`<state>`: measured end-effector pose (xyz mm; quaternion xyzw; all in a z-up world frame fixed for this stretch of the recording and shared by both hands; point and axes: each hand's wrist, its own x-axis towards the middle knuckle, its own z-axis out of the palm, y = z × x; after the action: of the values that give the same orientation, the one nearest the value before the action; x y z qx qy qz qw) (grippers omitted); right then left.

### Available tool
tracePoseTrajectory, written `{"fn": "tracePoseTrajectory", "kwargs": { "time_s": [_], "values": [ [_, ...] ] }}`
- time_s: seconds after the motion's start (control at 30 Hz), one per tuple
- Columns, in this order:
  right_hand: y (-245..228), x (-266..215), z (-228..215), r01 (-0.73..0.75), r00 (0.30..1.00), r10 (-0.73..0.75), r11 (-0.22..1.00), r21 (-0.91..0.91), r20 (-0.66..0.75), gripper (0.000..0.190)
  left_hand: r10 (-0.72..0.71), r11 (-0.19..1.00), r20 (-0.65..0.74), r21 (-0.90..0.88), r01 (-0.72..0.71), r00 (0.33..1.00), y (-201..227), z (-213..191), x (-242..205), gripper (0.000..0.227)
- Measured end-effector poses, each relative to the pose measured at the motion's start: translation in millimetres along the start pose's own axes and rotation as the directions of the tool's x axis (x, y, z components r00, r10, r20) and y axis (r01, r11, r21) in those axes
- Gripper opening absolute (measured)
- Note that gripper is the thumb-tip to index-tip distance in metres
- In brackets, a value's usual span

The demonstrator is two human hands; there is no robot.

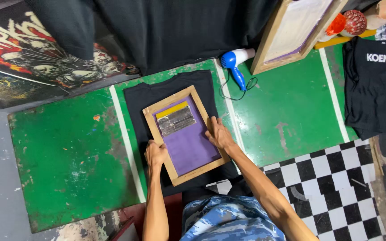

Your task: The person uses a blue hairdryer to dry a black t-shirt that is laid flat on a green table. The person holds the hairdryer in their right hand and moves it over the printed text on the shirt while using their left hand to hold the fabric in place.

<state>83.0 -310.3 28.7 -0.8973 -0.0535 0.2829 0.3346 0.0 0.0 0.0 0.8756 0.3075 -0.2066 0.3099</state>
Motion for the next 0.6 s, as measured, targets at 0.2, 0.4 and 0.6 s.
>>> {"fn": "tracePoseTrajectory", "kwargs": {
  "time_s": [0.2,0.4,0.6],
  "values": [
    [66.5,-37.5,-58.5,0.238,0.952,-0.253,0.965,-0.107,-0.174,0.051,-0.063,0.997,-0.035,-0.057,0.061,0.997,64.2,48.8,-82.1,0.052],
    [198.3,-60.3,-129.6,0.372,0.855,-0.372,0.926,-0.072,-0.361,0.040,-0.099,0.987,-0.029,-0.130,0.095,0.995,162.9,143.4,-145.9,0.051],
    [316.5,-105.1,-205.2,0.368,0.784,-0.366,0.924,-0.099,-0.502,0.031,-0.063,0.988,0.009,-0.140,0.064,0.998,257.8,251.3,-178.5,0.045]
  ]
}}
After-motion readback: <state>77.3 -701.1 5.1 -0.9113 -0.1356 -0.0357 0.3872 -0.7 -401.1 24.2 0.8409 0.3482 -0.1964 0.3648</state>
